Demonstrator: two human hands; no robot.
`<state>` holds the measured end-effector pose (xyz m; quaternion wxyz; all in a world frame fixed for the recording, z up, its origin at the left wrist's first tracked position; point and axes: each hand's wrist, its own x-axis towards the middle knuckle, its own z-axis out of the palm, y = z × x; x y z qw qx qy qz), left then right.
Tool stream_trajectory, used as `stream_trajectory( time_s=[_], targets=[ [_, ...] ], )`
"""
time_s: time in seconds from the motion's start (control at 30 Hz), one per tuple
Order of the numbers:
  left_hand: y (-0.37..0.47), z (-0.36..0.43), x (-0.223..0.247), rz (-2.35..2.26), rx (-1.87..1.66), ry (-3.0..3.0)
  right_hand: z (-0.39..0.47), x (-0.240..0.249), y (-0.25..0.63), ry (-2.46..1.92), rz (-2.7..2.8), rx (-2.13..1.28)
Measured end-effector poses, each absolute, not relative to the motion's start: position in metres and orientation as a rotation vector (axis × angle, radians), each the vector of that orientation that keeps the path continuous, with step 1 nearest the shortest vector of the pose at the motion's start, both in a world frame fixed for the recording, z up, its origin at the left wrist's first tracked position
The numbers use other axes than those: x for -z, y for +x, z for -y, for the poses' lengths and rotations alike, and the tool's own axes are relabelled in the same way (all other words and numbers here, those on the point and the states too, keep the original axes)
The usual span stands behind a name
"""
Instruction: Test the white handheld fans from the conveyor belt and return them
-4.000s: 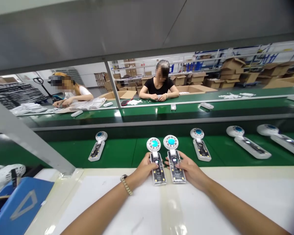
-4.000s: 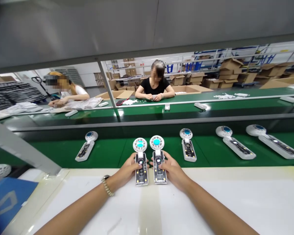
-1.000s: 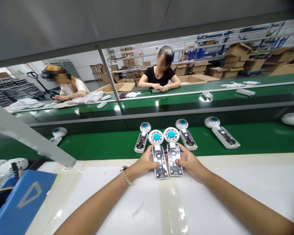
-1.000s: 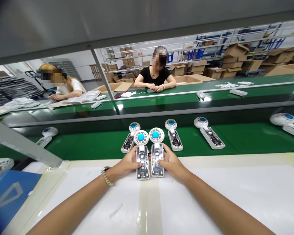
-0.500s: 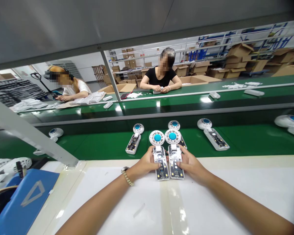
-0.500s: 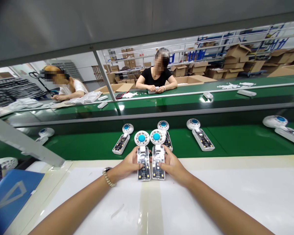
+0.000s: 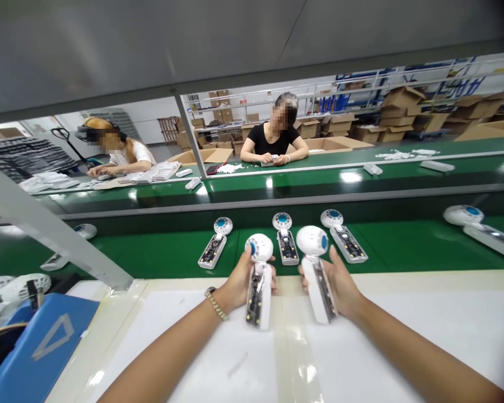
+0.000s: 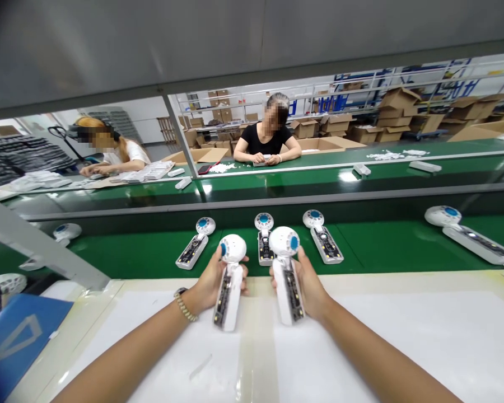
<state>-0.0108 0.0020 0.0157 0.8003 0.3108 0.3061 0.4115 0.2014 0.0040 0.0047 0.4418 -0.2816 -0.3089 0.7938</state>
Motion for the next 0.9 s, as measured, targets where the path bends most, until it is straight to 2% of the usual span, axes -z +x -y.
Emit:
stream_trajectory(
  time_s=[0.13, 0.23, 0.33, 0.37, 0.53, 0.63, 0.73, 0.9],
  targets=[
    [-0.032, -0.020, -0.015, -0.922, -0.945, 0.742, -0.021, -0.014, 0.232, -0.773, 0.762, -1.889],
    [-0.052, -0.041, -0.015, -1.351, -1.116, 1.027, -0.048, -0.018, 0.270, -1.073, 0.933, -1.562],
    [-0.071, -0.062, -0.018, -1.572, -1.222, 1.171, -0.080, -0.018, 0.311, -1.637, 1.189, -1.008],
    [-0.076, -0.067, -0.020, -1.624, -1.255, 1.203, -0.089, -0.017, 0.324, -1.701, 1.213, -0.919],
    [-0.069, -0.068, -0.030, -1.755, -1.382, 1.403, -0.104, -0.013, 0.357, -1.885, 1.306, -0.590],
    [-0.042, -0.062, -0.028, -1.720, -1.303, 1.484, -0.098, -0.008, 0.343, -1.834, 1.369, -0.430],
    [-0.017, -0.069, -0.021, -1.698, -1.130, 1.440, -0.093, -0.003, 0.305, -1.699, 1.478, -0.485],
    [-0.004, -0.088, -0.022, -1.611, -0.923, 1.278, -0.095, 0.002, 0.236, -1.626, 1.497, -0.916]
  ],
)
